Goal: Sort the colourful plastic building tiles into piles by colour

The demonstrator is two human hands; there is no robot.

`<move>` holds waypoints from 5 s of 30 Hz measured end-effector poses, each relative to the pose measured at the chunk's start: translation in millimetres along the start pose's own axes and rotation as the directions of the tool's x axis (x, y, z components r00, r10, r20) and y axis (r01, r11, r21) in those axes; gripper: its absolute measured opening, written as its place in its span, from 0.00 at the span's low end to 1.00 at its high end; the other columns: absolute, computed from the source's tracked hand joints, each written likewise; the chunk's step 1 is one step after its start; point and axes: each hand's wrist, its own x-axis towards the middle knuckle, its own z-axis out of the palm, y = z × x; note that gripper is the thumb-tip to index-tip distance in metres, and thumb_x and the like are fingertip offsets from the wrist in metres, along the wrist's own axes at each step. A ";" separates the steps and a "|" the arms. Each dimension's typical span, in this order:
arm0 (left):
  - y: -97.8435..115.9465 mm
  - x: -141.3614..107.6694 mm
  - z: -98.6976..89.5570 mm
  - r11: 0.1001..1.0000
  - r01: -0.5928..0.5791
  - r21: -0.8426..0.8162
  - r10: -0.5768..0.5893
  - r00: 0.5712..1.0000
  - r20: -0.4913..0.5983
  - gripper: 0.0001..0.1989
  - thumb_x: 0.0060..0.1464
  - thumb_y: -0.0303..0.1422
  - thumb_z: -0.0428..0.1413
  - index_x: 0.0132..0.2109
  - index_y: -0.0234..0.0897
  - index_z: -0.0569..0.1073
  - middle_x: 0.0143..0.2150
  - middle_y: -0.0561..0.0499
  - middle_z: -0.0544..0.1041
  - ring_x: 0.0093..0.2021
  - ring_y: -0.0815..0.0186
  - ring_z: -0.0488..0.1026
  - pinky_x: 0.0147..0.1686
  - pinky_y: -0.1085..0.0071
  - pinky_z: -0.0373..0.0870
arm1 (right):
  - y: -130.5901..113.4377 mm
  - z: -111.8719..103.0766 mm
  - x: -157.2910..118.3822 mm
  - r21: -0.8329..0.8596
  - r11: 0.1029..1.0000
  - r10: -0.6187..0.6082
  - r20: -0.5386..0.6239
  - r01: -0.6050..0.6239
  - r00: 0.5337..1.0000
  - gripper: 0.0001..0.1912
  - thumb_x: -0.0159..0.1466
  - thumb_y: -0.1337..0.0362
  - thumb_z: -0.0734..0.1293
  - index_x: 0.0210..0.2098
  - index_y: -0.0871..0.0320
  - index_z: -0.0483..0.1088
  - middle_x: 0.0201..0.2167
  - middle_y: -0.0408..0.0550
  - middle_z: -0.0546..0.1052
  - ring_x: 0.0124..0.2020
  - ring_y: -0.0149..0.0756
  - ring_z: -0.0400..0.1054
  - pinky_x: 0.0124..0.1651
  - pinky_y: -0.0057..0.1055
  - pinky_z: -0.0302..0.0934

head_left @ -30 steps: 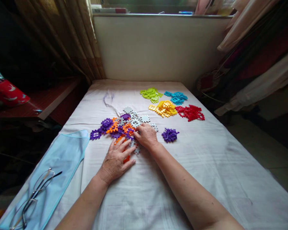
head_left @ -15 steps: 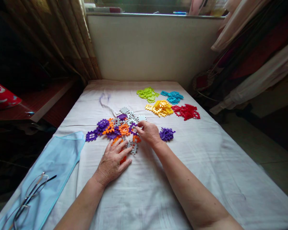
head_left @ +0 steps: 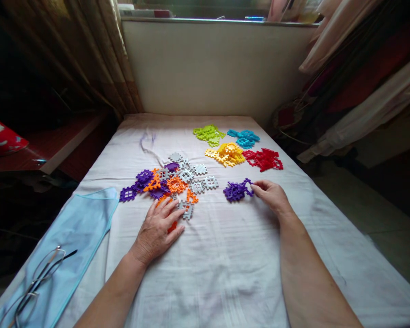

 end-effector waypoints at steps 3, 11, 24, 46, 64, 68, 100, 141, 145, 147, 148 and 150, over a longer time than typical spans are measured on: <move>-0.1 0.0 0.0 1.000 -0.004 0.004 0.004 1.000 0.000 0.21 0.59 0.42 0.54 0.58 0.48 0.72 0.63 0.47 0.70 0.66 0.52 0.61 0.65 0.46 0.53 | -2.3 1.3 -1.0 -0.019 0.999 -0.035 0.034 0.035 0.999 0.16 0.54 0.51 0.66 0.31 0.57 0.78 0.27 0.46 0.81 0.28 0.35 0.72 0.34 0.29 0.62; -2.2 1.3 1.5 1.000 0.012 0.007 -0.012 1.000 -0.003 0.21 0.59 0.42 0.54 0.58 0.46 0.72 0.64 0.46 0.69 0.66 0.52 0.60 0.66 0.45 0.52 | -9.3 1.9 -5.0 -0.147 0.989 -0.016 -0.049 0.009 0.999 0.18 0.56 0.51 0.63 0.31 0.55 0.79 0.25 0.45 0.80 0.29 0.37 0.72 0.32 0.29 0.59; -22.2 18.2 -9.8 0.967 0.248 0.063 -0.235 0.958 -0.166 0.24 0.63 0.48 0.46 0.59 0.42 0.69 0.63 0.42 0.69 0.64 0.53 0.63 0.67 0.46 0.47 | -4.6 13.7 -4.2 -0.231 0.972 -0.024 -0.214 -0.027 0.976 0.19 0.55 0.49 0.63 0.32 0.52 0.81 0.25 0.47 0.80 0.26 0.38 0.69 0.28 0.30 0.56; -66.0 55.8 -32.9 0.921 0.377 0.103 -0.356 0.918 -0.177 0.21 0.62 0.41 0.47 0.58 0.40 0.70 0.59 0.44 0.74 0.59 0.56 0.70 0.61 0.54 0.58 | -7.4 17.5 -8.9 -0.276 0.961 -0.067 -0.246 -0.004 0.967 0.18 0.57 0.51 0.62 0.32 0.52 0.80 0.27 0.48 0.80 0.28 0.39 0.69 0.29 0.30 0.55; -74.3 73.6 -45.6 0.895 0.446 0.004 -0.403 0.812 -0.422 0.17 0.61 0.39 0.49 0.48 0.40 0.79 0.46 0.45 0.80 0.46 0.58 0.76 0.46 0.67 0.70 | -9.5 21.9 -6.8 -0.145 0.948 -0.319 -0.439 0.283 0.840 0.20 0.60 0.52 0.59 0.29 0.58 0.77 0.28 0.51 0.79 0.26 0.36 0.69 0.34 0.31 0.63; -18.3 75.1 -29.3 0.914 0.269 -0.304 -0.375 0.846 -0.379 0.14 0.59 0.41 0.53 0.44 0.40 0.78 0.38 0.50 0.81 0.36 0.65 0.77 0.39 0.72 0.71 | -31.4 22.4 -19.5 -0.074 0.908 -0.402 -0.429 0.412 0.809 0.19 0.62 0.53 0.59 0.34 0.58 0.77 0.30 0.51 0.80 0.27 0.35 0.70 0.31 0.29 0.64; -58.7 26.2 -23.2 0.956 0.288 0.065 -0.269 0.940 -0.209 0.16 0.58 0.39 0.51 0.49 0.39 0.75 0.50 0.45 0.79 0.52 0.54 0.73 0.55 0.55 0.66 | -5.8 19.0 -8.3 0.096 0.994 0.069 -0.247 -0.047 0.967 0.28 0.56 0.48 0.61 0.46 0.60 0.76 0.23 0.47 0.78 0.24 0.36 0.69 0.31 0.31 0.62; 5.1 37.3 -5.1 0.974 -0.123 -0.188 0.049 0.933 -0.356 0.08 0.61 0.35 0.54 0.43 0.44 0.77 0.58 0.47 0.74 0.62 0.58 0.67 0.60 0.53 0.64 | -88.2 50.8 -71.5 0.202 0.831 -0.522 -0.040 0.519 0.852 0.14 0.63 0.55 0.63 0.38 0.56 0.78 0.26 0.46 0.80 0.23 0.32 0.71 0.31 0.28 0.65; 15.2 39.4 4.9 0.970 -0.196 -0.142 0.134 0.924 -0.359 0.07 0.61 0.34 0.55 0.43 0.47 0.78 0.60 0.48 0.73 0.63 0.58 0.65 0.61 0.52 0.64 | -99.0 63.5 -81.2 0.384 0.818 -0.504 0.119 0.428 0.856 0.15 0.61 0.55 0.66 0.41 0.56 0.77 0.26 0.45 0.80 0.23 0.30 0.69 0.29 0.26 0.64; 16.9 40.1 7.5 0.968 -0.210 -0.137 0.149 0.921 -0.360 0.07 0.61 0.33 0.55 0.42 0.48 0.78 0.60 0.48 0.73 0.63 0.58 0.65 0.60 0.52 0.64 | -101.2 68.9 -83.4 0.460 0.808 -0.485 0.166 0.368 0.858 0.14 0.60 0.56 0.67 0.40 0.56 0.77 0.26 0.44 0.79 0.24 0.30 0.69 0.28 0.26 0.64; 17.3 40.4 8.2 0.967 -0.215 -0.139 0.153 0.919 -0.362 0.07 0.60 0.33 0.56 0.42 0.48 0.78 0.60 0.48 0.73 0.63 0.58 0.65 0.60 0.52 0.65 | -101.8 71.2 -84.0 0.488 0.805 -0.472 0.183 0.338 0.862 0.14 0.59 0.56 0.67 0.39 0.56 0.77 0.26 0.44 0.79 0.24 0.30 0.69 0.28 0.25 0.63; 18.0 41.0 9.1 0.965 -0.220 -0.146 0.154 0.917 -0.368 0.07 0.60 0.33 0.56 0.42 0.48 0.78 0.59 0.48 0.74 0.62 0.58 0.66 0.60 0.52 0.65 | -102.5 74.8 -84.7 0.531 0.799 -0.448 0.214 0.281 0.868 0.14 0.58 0.56 0.67 0.38 0.57 0.77 0.27 0.44 0.78 0.24 0.29 0.68 0.27 0.25 0.63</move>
